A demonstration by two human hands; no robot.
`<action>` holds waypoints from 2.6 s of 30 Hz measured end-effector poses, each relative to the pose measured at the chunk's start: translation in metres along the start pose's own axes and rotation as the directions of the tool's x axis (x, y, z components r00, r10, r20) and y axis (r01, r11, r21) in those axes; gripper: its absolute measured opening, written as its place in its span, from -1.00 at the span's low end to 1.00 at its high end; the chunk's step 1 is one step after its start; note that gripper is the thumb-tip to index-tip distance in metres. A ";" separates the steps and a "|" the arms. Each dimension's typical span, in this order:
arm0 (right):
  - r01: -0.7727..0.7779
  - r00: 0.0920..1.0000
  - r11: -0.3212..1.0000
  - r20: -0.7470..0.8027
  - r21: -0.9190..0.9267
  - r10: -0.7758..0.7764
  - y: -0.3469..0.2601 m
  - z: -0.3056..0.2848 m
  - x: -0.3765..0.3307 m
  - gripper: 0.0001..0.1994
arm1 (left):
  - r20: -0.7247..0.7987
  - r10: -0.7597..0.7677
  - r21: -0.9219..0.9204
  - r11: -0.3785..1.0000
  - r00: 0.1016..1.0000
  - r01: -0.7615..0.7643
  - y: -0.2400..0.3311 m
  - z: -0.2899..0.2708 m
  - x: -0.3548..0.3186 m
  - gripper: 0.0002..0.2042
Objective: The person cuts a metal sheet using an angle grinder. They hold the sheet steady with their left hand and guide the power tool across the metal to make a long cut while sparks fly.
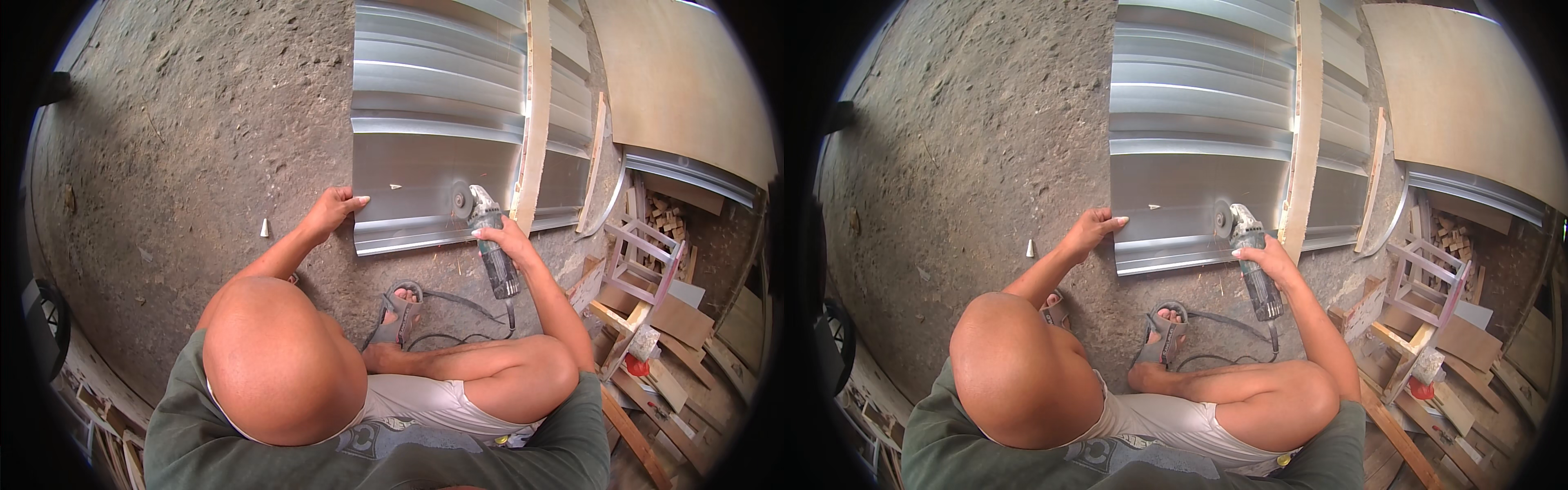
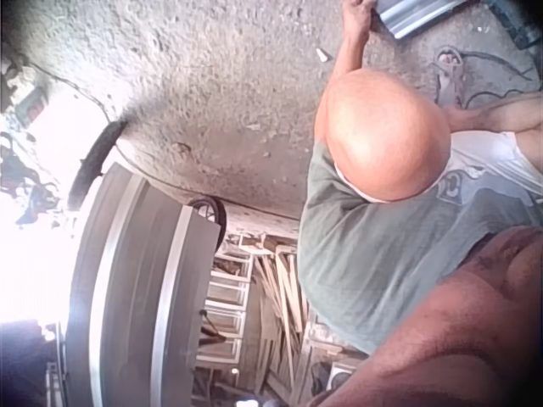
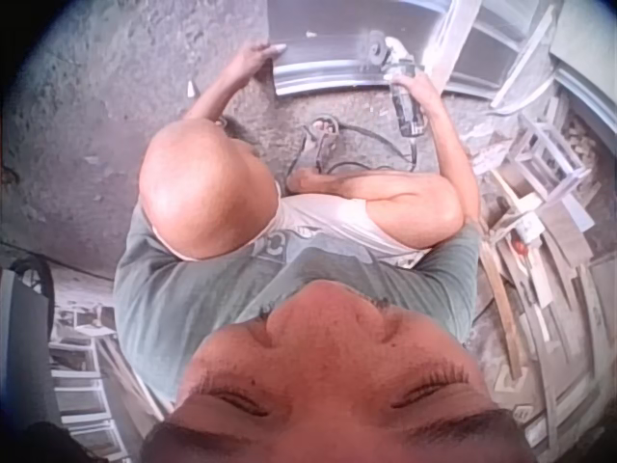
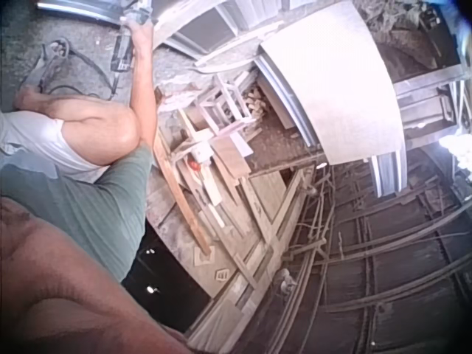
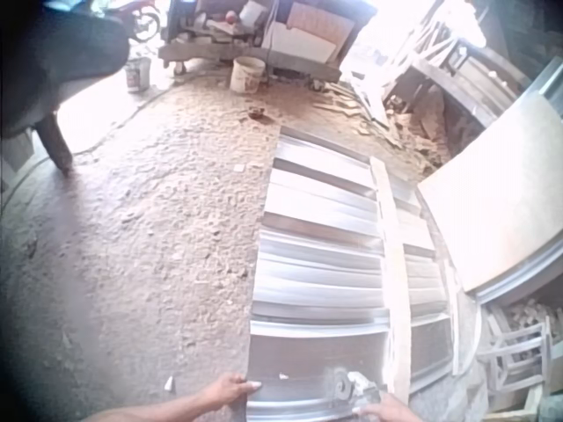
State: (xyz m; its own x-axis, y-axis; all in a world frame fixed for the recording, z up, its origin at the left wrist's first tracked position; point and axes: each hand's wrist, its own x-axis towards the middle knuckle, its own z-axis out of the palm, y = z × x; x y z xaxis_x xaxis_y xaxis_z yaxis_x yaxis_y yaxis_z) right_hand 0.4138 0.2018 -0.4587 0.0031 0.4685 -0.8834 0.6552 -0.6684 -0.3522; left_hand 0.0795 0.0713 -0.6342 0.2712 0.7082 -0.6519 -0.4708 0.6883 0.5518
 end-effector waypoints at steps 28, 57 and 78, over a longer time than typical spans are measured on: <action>0.000 1.000 1.000 -0.025 -0.003 0.000 -0.017 0.002 0.006 -0.34 | -0.018 -0.015 -0.006 1.000 1.000 0.015 -0.001 0.001 0.001 -0.81; -0.014 0.999 0.999 -0.030 -0.031 0.013 -0.022 -0.001 0.020 -0.34 | -0.023 -0.009 -0.009 1.000 1.000 0.009 -0.005 0.000 0.003 -0.79; 0.039 0.997 0.998 -0.069 -0.047 -0.042 -0.040 0.000 0.023 -0.37 | -0.029 -0.001 -0.012 1.000 1.000 0.000 -0.008 -0.001 0.005 -0.79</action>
State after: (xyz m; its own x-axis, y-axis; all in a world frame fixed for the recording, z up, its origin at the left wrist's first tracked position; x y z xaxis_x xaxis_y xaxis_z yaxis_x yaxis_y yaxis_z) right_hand 0.3875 0.2389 -0.4651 0.0274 0.5349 -0.8445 0.6898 -0.6216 -0.3713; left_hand 0.0841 0.0688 -0.6420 0.2474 0.7030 -0.6667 -0.4806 0.6866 0.5456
